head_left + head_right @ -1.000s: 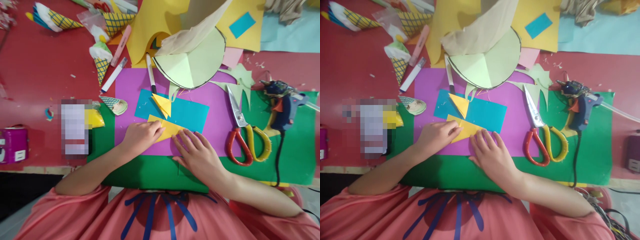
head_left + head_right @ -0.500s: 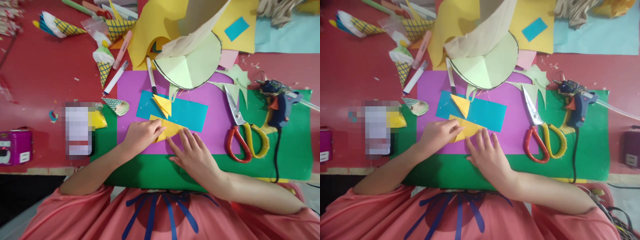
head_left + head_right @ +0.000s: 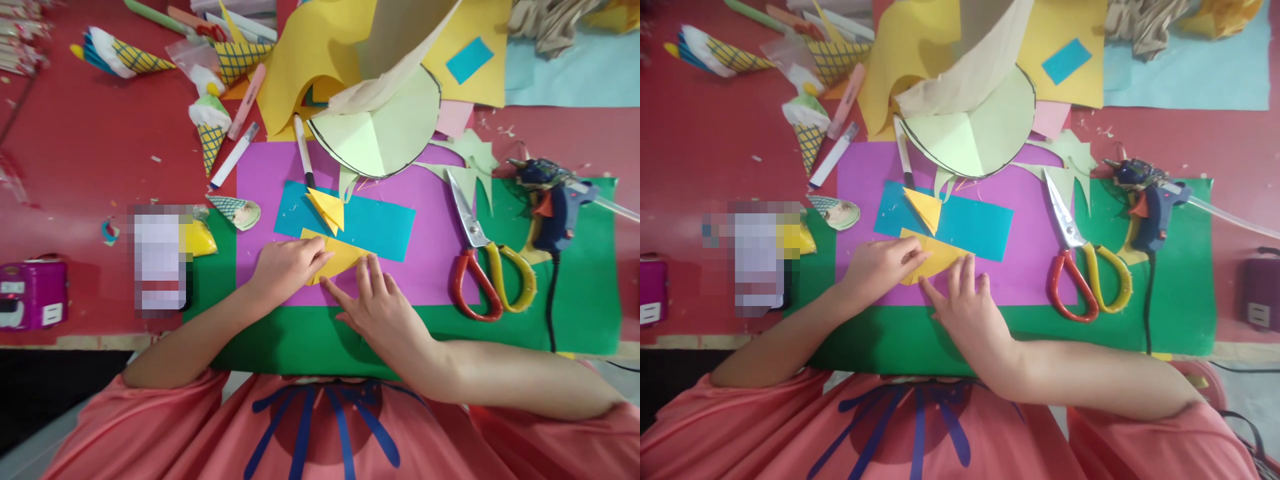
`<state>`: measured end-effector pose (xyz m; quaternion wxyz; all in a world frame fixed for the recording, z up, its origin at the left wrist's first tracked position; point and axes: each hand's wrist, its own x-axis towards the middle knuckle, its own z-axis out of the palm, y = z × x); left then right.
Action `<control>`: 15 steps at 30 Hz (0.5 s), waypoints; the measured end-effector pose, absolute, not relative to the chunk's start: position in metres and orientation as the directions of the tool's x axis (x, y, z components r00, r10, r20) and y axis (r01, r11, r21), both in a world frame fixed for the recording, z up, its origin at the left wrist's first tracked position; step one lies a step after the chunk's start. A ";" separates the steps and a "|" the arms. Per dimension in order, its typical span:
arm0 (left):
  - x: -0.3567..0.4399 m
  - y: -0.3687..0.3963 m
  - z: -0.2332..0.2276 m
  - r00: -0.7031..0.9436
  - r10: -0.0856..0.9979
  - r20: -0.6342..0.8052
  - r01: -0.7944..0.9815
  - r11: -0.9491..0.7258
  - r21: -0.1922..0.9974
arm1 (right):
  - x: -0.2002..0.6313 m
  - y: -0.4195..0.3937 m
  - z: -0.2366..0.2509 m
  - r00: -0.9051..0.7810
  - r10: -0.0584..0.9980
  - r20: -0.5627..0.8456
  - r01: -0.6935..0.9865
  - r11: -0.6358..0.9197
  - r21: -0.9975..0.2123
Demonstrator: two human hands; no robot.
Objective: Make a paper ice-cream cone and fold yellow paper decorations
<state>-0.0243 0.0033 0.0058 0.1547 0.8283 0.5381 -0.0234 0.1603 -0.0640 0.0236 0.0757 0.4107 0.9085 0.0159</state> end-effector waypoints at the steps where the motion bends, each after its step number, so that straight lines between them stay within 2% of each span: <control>1: -0.025 0.003 0.006 0.420 0.884 -0.206 0.899 -0.373 0.230 | 0.159 -0.064 0.024 -0.647 0.751 -0.131 0.747 0.659 0.092; 15: -0.024 0.002 0.005 0.415 0.883 -0.218 0.904 -0.374 0.208 | 0.147 -0.060 0.033 -0.604 0.739 -0.298 0.737 0.661 0.144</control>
